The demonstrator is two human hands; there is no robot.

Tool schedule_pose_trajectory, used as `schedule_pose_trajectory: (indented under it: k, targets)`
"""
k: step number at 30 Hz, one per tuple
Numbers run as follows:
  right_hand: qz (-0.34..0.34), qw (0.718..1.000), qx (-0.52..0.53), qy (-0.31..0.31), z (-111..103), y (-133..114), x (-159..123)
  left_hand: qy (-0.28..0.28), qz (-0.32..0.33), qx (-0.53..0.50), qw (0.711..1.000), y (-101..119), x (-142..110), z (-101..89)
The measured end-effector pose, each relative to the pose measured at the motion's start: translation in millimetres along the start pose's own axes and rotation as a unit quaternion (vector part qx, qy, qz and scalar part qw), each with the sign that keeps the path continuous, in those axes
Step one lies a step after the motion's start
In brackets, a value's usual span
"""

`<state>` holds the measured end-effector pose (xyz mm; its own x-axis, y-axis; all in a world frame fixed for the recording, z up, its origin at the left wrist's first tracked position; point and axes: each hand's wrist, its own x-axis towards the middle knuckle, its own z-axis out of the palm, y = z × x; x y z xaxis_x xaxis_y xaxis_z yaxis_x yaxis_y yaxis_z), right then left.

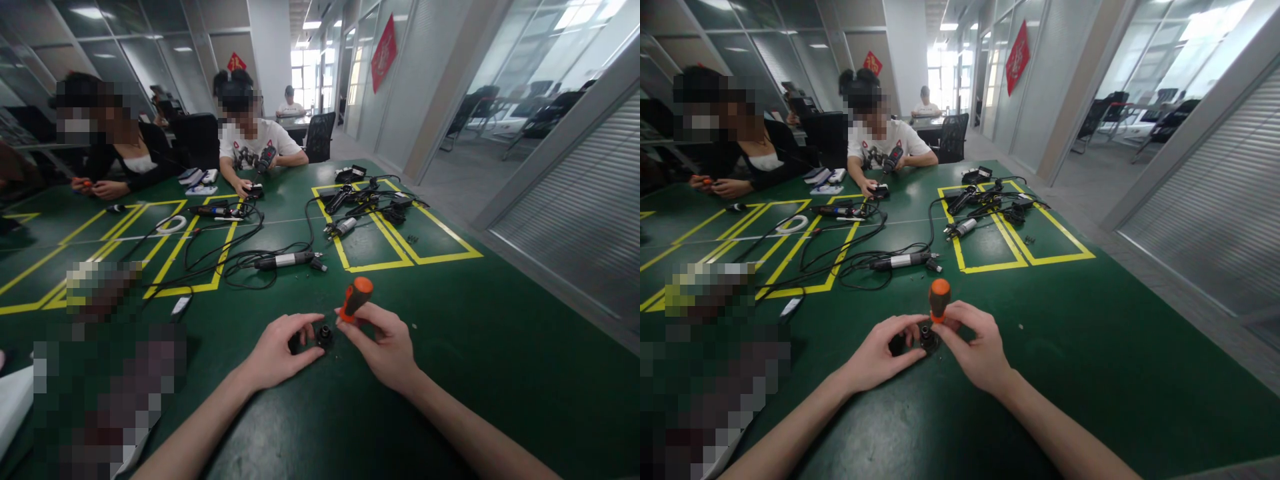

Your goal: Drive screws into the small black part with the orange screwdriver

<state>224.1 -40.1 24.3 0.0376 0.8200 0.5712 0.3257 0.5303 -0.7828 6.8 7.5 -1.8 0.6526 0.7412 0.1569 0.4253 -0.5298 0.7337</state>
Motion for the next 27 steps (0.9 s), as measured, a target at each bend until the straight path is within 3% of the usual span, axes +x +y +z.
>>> schedule_pose_trajectory:
  k: [7, 13, 20, 27]
  targets:
    - [-0.029, 0.999, 0.021, -0.011, 0.6, -0.1, -1.6, 0.098, 0.142, 0.107, 0.979, 1.0, -5.4, 3.1]
    - [-0.057, 0.998, -0.004, -0.015, -0.6, -0.3, -3.0, 0.19, 0.259, 0.152, 0.935, 2.2, -1.1, 6.7]
    - [-0.009, 1.0, -0.004, -0.006, -2.7, -2.5, -2.9, 0.188, 0.285, 0.169, 0.925, 5.5, 1.1, 3.8]
    - [-0.013, 1.0, 0.015, -0.02, -1.8, -0.8, -4.5, 0.201, 0.327, 0.178, 0.906, 9.1, 2.8, 4.2]
